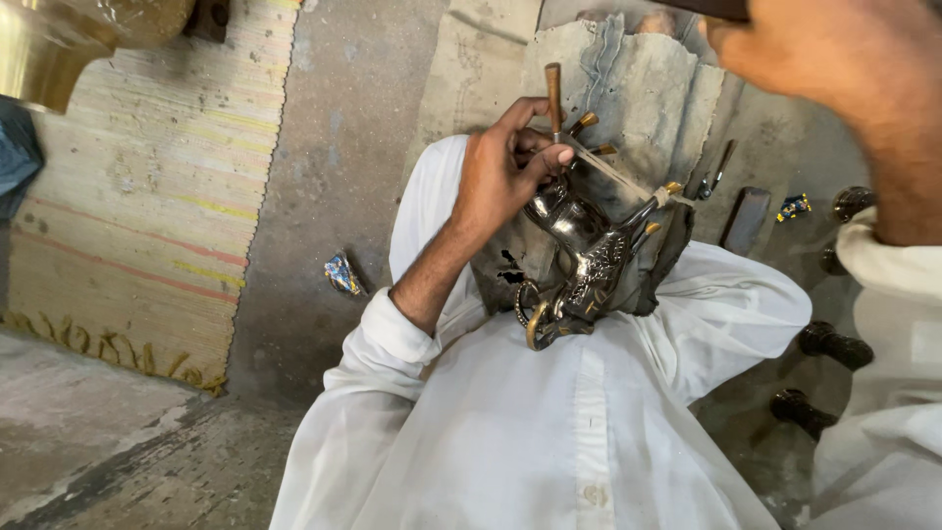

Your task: The person sits cross-legged on the workshop floor with a brass animal figurine braced against a cloth-covered sandbag. They hold a small chisel against the figurine's surface and strike it with a wooden mallet to chase decorative lines into the metal, repositioning the figurine and chisel to work different areas.

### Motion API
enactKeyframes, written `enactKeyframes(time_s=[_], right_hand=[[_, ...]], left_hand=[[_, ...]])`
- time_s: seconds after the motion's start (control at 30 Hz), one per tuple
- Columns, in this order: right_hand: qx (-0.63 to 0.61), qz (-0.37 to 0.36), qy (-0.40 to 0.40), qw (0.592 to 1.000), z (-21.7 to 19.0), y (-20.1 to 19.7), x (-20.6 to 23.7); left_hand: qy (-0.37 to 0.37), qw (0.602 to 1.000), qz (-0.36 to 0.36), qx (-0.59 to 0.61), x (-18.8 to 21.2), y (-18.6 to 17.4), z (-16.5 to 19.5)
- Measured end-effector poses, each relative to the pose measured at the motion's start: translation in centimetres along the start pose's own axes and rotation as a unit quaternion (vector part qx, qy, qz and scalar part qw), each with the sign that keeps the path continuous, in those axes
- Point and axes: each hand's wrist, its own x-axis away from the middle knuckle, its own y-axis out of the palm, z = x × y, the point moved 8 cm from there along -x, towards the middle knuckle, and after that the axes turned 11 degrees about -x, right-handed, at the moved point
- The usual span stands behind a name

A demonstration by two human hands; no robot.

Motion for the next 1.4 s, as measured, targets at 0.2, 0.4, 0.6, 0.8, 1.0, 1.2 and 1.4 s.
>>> enactKeyframes(time_s=[0.2,0.4,0.6,0.8,1.0,1.2,1.4], right_hand=[[-0.061,0.037,0.019,0.997,2.2,0.8,2.3],[-0.048,0.002,0.04,0.998,3.4,3.0,5.5],[-0.286,0.127,0.062,0.948,5.1,4.4,8.1],[-0.223,0.081,0.117,0.964,5.5,5.3,9.4],[-0.11,0.017,0.087,0.99,4.2,4.0,7.5],[-0.217,0.087,0.019,0.972,3.9,2.4,5.8],[-0.122,0.01,0.152,0.981,5.0,3.0,4.6]], left_hand=[[0.067,0.994,-0.073,-0.046,-0.9,0.6,1.0],[0.139,0.984,-0.112,-0.01,-2.2,0.6,2.6],[0.195,0.957,-0.217,-0.009,-3.3,1.0,3.7],[0.21,0.949,-0.232,-0.028,-3.5,1.2,4.3],[0.177,0.962,-0.206,-0.03,-3.3,0.8,3.7],[0.135,0.979,-0.146,-0.045,-2.4,0.1,3.0],[0.096,0.989,-0.115,-0.015,-1.3,0.1,1.6]])
